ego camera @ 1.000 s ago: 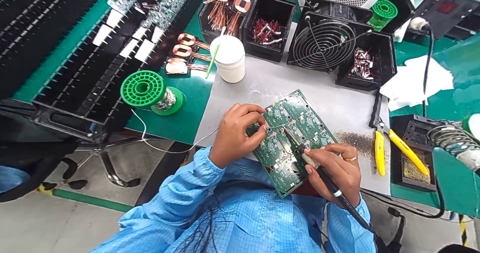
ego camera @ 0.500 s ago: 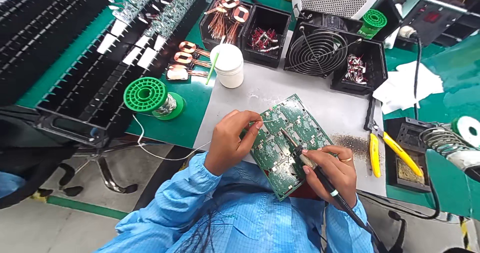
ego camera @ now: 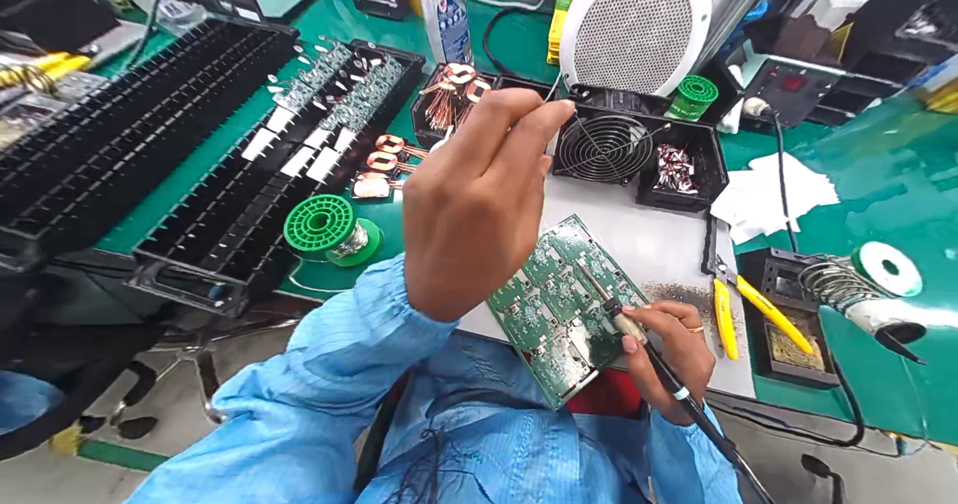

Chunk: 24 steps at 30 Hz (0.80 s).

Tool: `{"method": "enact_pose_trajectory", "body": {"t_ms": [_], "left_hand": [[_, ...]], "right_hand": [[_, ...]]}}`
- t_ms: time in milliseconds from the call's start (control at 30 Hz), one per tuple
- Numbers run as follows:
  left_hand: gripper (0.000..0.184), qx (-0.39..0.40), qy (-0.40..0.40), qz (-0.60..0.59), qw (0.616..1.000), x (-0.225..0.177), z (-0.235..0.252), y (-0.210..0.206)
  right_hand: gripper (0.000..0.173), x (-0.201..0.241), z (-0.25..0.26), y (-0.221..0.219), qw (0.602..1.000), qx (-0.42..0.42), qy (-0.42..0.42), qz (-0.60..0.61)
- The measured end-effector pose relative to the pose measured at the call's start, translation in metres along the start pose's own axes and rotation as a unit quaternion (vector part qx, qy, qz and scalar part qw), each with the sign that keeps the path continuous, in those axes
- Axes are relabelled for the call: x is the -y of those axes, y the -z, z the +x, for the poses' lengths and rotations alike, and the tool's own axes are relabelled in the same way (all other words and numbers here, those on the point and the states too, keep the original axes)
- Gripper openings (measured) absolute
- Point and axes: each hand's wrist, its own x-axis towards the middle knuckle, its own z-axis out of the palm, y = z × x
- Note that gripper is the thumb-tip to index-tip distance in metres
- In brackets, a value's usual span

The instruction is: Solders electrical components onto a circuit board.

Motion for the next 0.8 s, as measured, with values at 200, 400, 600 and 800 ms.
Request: {"method": "enact_pose_trajectory", "body": {"t_ms": [200, 400, 600, 800], "left_hand": [[0.023, 0.076, 0.044, 0.049, 0.995, 0.005, 0.039, -0.047], [0.032, 0.209, 0.09, 0.116, 0.967, 0.011, 0.066, -0.101], [0.032, 0.201, 0.05, 0.109, 0.972, 0.02, 0.068, -0.113], [0.035, 0.204, 0.055, 0.109, 0.971, 0.024, 0.07, -0.113]], "right_hand": [[0.028, -0.001, -0.001, -0.003, 1.0, -0.025, -0.004, -0.003], [0.028, -0.001, -0.001, -0.003, 1.0, -0.03, 0.004, 0.002], [0.027, -0.001, -0.002, -0.004, 0.999, -0.037, 0.0, 0.011], [0.027, -0.001, -0.001, -0.004, 0.999, -0.031, 0.0, 0.006]]}}
